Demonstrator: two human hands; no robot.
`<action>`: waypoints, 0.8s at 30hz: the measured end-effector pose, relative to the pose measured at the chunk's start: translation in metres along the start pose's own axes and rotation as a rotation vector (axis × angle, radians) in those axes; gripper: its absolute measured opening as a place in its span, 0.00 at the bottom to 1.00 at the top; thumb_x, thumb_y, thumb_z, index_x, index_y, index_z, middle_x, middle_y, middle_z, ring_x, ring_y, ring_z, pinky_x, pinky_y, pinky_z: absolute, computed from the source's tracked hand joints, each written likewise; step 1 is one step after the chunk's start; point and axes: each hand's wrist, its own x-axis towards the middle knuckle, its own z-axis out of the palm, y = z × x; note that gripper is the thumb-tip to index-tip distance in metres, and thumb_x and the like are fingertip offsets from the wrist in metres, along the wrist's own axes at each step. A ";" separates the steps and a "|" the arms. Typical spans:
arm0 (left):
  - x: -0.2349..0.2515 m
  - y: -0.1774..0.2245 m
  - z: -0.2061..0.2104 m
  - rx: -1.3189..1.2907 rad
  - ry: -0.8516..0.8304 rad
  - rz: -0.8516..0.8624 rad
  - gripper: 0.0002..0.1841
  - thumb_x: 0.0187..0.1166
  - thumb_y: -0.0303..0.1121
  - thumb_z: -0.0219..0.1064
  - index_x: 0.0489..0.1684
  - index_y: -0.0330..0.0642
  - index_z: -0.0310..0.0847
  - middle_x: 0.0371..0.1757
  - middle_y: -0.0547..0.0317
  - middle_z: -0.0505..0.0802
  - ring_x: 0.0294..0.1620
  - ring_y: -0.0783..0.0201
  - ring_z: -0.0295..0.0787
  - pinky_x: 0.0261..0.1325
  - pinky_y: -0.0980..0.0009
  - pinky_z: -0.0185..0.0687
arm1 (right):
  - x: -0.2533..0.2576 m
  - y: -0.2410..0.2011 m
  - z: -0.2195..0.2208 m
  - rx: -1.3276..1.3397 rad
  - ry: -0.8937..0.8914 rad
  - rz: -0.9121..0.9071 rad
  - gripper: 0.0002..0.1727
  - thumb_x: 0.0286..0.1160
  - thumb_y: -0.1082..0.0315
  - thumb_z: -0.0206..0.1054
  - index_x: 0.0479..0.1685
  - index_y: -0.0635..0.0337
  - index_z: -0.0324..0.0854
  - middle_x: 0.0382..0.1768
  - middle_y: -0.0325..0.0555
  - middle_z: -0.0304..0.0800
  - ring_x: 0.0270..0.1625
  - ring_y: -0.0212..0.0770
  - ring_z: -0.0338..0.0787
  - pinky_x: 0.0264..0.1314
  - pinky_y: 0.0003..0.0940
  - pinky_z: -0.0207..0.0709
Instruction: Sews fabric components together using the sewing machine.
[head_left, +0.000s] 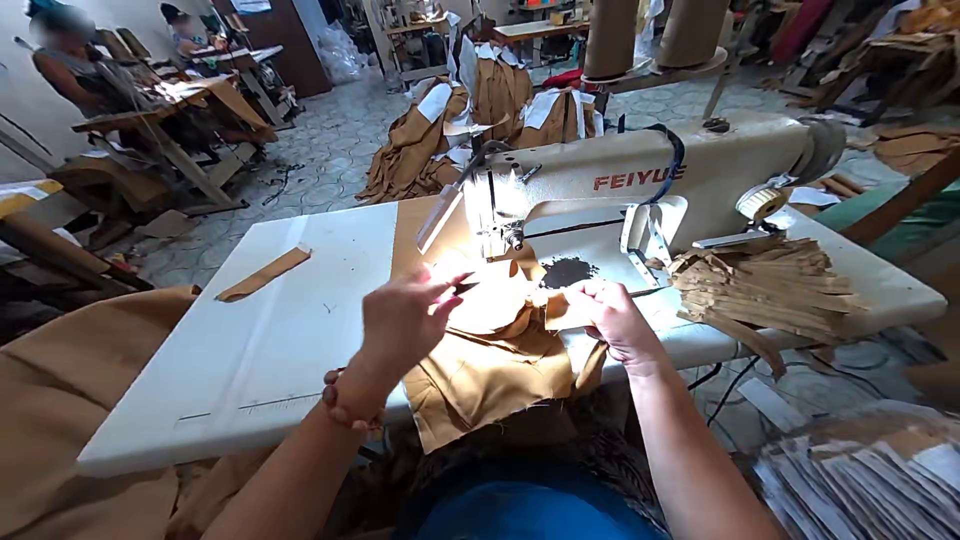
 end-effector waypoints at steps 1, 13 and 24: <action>0.002 0.012 0.002 0.009 0.009 0.080 0.10 0.72 0.33 0.74 0.46 0.44 0.96 0.33 0.47 0.90 0.30 0.46 0.89 0.27 0.46 0.81 | -0.001 -0.001 0.001 0.002 0.002 -0.001 0.14 0.85 0.75 0.58 0.28 0.61 0.83 0.12 0.32 0.74 0.10 0.19 0.62 0.12 0.14 0.55; 0.013 0.039 0.035 -0.053 0.105 0.212 0.12 0.77 0.32 0.67 0.49 0.47 0.96 0.30 0.52 0.92 0.20 0.52 0.86 0.18 0.54 0.74 | -0.018 -0.015 0.006 0.067 -0.019 0.053 0.16 0.86 0.74 0.57 0.25 0.59 0.80 0.13 0.34 0.77 0.11 0.21 0.67 0.14 0.15 0.60; -0.038 0.030 -0.033 -0.353 0.135 0.536 0.12 0.85 0.36 0.59 0.41 0.46 0.89 0.21 0.61 0.82 0.23 0.67 0.76 0.28 0.73 0.68 | -0.051 -0.001 0.069 0.329 -0.785 0.175 0.20 0.89 0.53 0.47 0.37 0.46 0.85 0.23 0.24 0.87 0.19 0.18 0.80 0.19 0.16 0.73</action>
